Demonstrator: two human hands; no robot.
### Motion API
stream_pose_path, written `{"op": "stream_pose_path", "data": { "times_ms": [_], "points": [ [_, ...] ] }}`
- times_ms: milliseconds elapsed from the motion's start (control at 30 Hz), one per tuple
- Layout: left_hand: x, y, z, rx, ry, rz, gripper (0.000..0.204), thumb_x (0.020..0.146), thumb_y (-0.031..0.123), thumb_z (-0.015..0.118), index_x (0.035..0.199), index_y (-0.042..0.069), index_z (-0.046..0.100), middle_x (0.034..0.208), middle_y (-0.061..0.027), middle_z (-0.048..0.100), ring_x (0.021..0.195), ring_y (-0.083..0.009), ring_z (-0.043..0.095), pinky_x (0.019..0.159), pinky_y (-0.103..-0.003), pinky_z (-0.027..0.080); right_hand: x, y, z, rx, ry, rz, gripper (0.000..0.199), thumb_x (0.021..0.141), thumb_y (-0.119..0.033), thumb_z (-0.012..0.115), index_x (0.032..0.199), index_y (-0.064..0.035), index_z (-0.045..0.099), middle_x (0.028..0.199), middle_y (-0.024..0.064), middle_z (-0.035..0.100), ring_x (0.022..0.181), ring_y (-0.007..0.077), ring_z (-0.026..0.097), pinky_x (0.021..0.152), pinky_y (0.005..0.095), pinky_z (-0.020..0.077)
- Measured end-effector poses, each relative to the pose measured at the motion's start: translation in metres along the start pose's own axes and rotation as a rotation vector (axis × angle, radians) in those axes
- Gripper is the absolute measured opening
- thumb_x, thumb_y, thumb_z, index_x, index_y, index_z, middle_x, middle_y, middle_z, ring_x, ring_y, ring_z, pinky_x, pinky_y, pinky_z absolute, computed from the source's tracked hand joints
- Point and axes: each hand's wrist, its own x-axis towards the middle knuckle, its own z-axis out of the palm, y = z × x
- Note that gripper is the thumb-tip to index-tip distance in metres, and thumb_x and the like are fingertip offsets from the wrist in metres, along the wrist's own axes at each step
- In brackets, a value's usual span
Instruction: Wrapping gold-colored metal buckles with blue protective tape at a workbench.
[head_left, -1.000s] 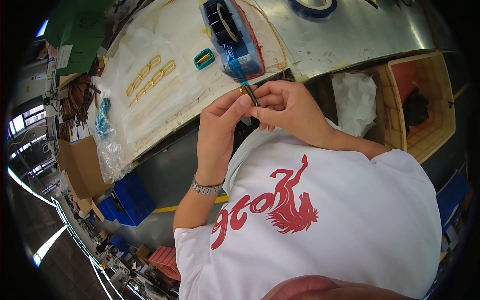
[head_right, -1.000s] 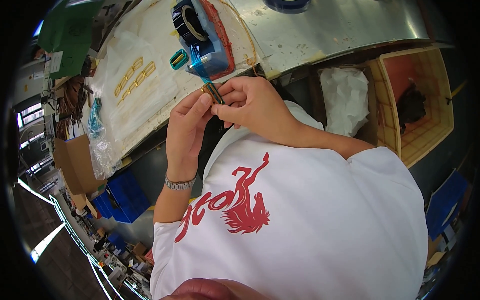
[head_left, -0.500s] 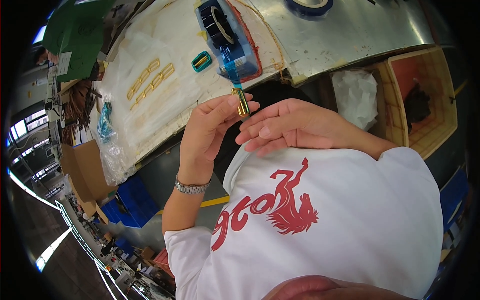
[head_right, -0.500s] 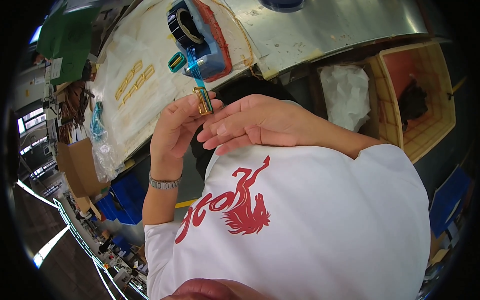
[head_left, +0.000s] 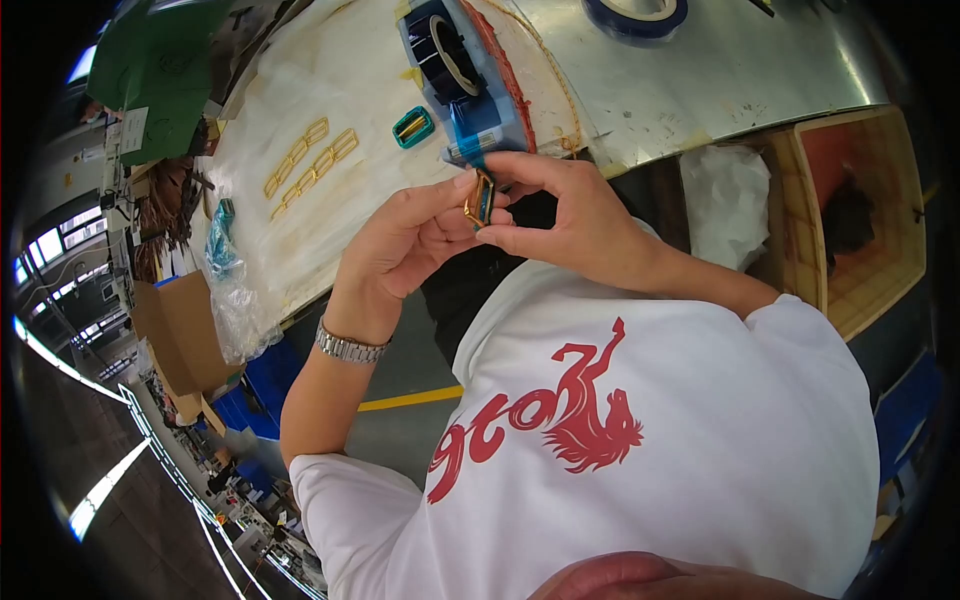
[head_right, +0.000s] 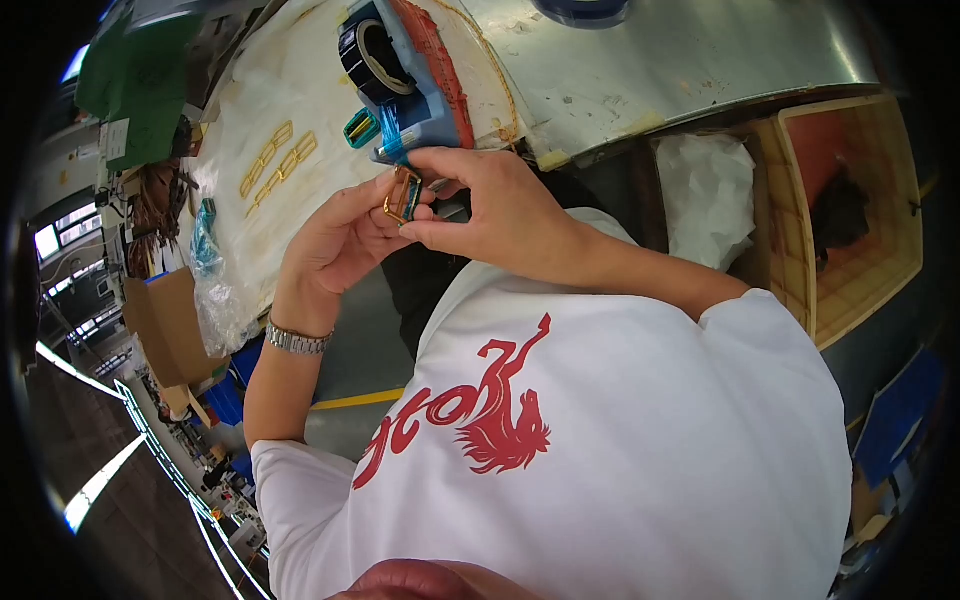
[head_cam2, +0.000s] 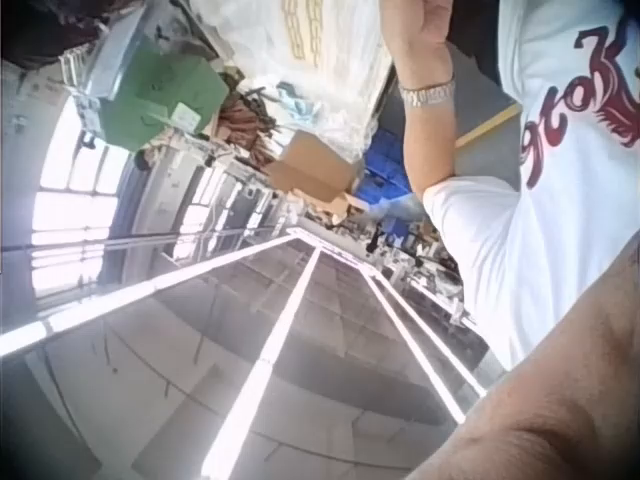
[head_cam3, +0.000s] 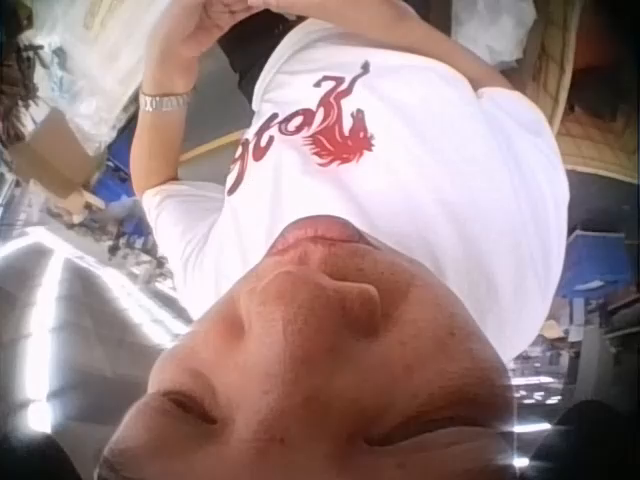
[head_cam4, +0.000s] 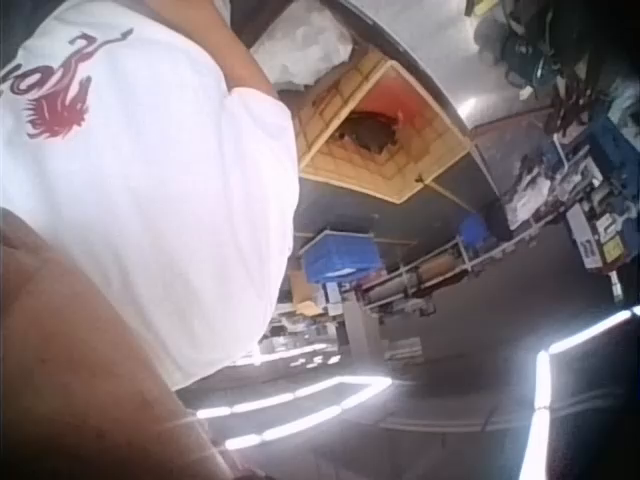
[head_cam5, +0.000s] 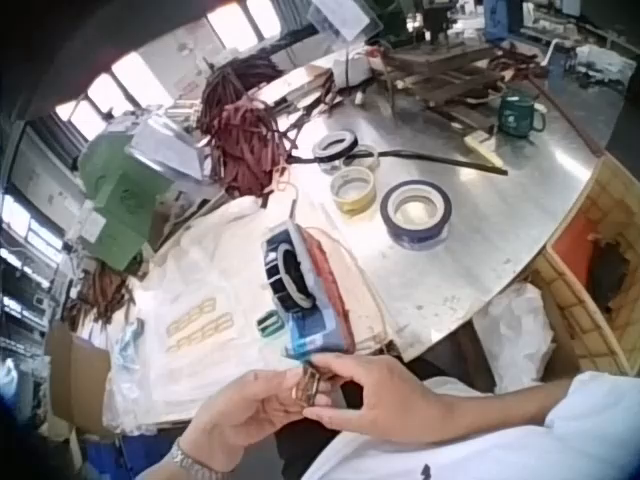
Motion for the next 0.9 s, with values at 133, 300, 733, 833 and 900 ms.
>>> {"op": "stream_pose_path", "data": {
  "times_ms": [133, 300, 733, 833, 900],
  "points": [
    [0.000, 0.008, 0.000, 0.004, -0.020, -0.026, 0.043, 0.109, 0.032, 0.071, 0.128, -0.007, 0.073, 0.115, -0.0181, 0.082, 0.106, -0.0251, 0.080, 0.106, -0.040, 0.061, 0.003, -0.008, 0.004, -0.080, 0.033, -0.008, 0.043, 0.089, -0.020, 0.087, 0.121, 0.0025, 0.070, 0.092, 0.0082, 0.076, 0.082, 0.0155, 0.071, 0.081, 0.0298, 0.0579],
    [-0.001, 0.010, 0.006, 0.099, 0.034, -0.053, 0.040, 0.111, 0.030, 0.065, 0.132, -0.003, 0.071, 0.120, -0.0166, 0.081, 0.106, -0.0226, 0.080, 0.104, -0.039, 0.062, 0.004, -0.013, 0.010, -0.039, 0.064, 0.015, 0.038, 0.090, -0.020, 0.087, 0.117, 0.0021, 0.073, 0.093, 0.0068, 0.076, 0.082, 0.0136, 0.070, 0.081, 0.0295, 0.0580],
    [-0.012, -0.083, 0.042, 0.937, 0.640, 1.201, 0.026, 0.091, -0.005, 0.084, 0.115, -0.001, 0.074, 0.105, -0.0116, 0.080, 0.088, -0.0186, 0.077, 0.080, -0.029, 0.059, 0.005, -0.032, 0.004, 0.152, 0.065, 0.193, 0.037, 0.095, -0.022, 0.089, 0.115, 0.0063, 0.076, 0.095, 0.0074, 0.082, 0.087, 0.0076, 0.074, 0.075, 0.0250, 0.0578],
    [0.006, -0.089, 0.044, 1.002, 0.726, 1.370, 0.026, 0.090, -0.006, 0.083, 0.114, 0.000, 0.074, 0.106, -0.0143, 0.080, 0.086, -0.0238, 0.078, 0.077, -0.030, 0.059, 0.004, -0.034, 0.005, 0.181, 0.073, 0.238, 0.035, 0.096, -0.022, 0.088, 0.113, 0.0061, 0.076, 0.094, 0.0068, 0.082, 0.085, 0.0062, 0.073, 0.072, 0.0241, 0.0570],
    [0.009, -0.091, 0.047, 0.974, 0.752, 1.397, 0.024, 0.090, -0.006, 0.083, 0.111, 0.001, 0.075, 0.103, -0.0154, 0.080, 0.085, -0.0263, 0.078, 0.075, -0.032, 0.059, 0.003, -0.036, 0.004, 0.191, 0.082, 0.256, 0.034, 0.096, -0.022, 0.087, 0.113, 0.0056, 0.076, 0.093, 0.0065, 0.082, 0.084, 0.0060, 0.073, 0.072, 0.0240, 0.0566]
  ]
}}
